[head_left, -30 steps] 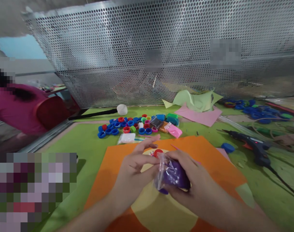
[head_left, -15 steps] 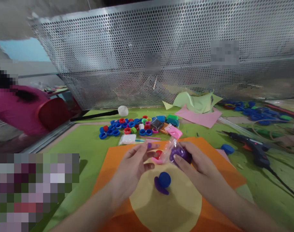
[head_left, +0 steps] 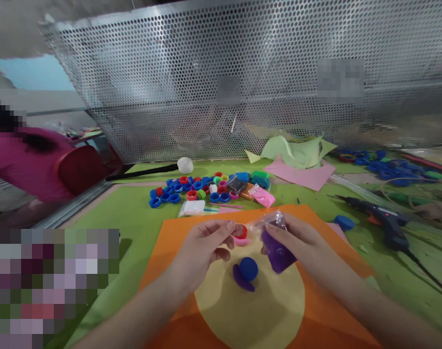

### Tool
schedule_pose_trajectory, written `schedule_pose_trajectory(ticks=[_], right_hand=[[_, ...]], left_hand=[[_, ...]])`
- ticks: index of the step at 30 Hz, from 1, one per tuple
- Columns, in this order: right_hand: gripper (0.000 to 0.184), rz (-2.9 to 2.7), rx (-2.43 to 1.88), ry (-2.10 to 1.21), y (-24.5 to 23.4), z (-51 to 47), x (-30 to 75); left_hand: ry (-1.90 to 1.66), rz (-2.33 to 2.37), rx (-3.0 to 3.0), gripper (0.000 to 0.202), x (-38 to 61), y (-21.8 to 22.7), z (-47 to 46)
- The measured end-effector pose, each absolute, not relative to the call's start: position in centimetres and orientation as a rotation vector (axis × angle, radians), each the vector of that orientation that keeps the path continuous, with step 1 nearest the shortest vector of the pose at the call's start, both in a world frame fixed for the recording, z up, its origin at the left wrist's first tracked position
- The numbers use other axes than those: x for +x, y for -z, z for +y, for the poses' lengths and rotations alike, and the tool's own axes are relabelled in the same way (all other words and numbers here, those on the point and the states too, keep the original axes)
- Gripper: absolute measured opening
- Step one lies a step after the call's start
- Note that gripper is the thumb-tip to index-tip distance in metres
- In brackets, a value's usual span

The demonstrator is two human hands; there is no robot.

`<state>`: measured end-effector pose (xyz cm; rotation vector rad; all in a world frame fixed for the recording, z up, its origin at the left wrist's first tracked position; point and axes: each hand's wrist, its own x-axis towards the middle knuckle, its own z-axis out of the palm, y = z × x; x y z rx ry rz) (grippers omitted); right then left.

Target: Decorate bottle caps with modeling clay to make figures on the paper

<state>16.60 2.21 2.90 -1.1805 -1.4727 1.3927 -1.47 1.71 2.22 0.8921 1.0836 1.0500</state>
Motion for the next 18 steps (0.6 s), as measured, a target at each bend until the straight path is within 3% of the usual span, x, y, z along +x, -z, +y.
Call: schedule_pose_trajectory(ticks=[6, 18], right_hand=[[0.028, -1.309, -1.162, -1.599, -2.5, 2.4, 16.6], [0.025, -1.193, -1.115, -1.525, -1.7, 3.4, 17.0]], left_hand=[[-1.021, 1.162, 1.068, 0.022, -1.1, -2.4, 1.7], [-0.978, 1.297, 1.271, 0.019, -1.5, -2.6, 1.6]])
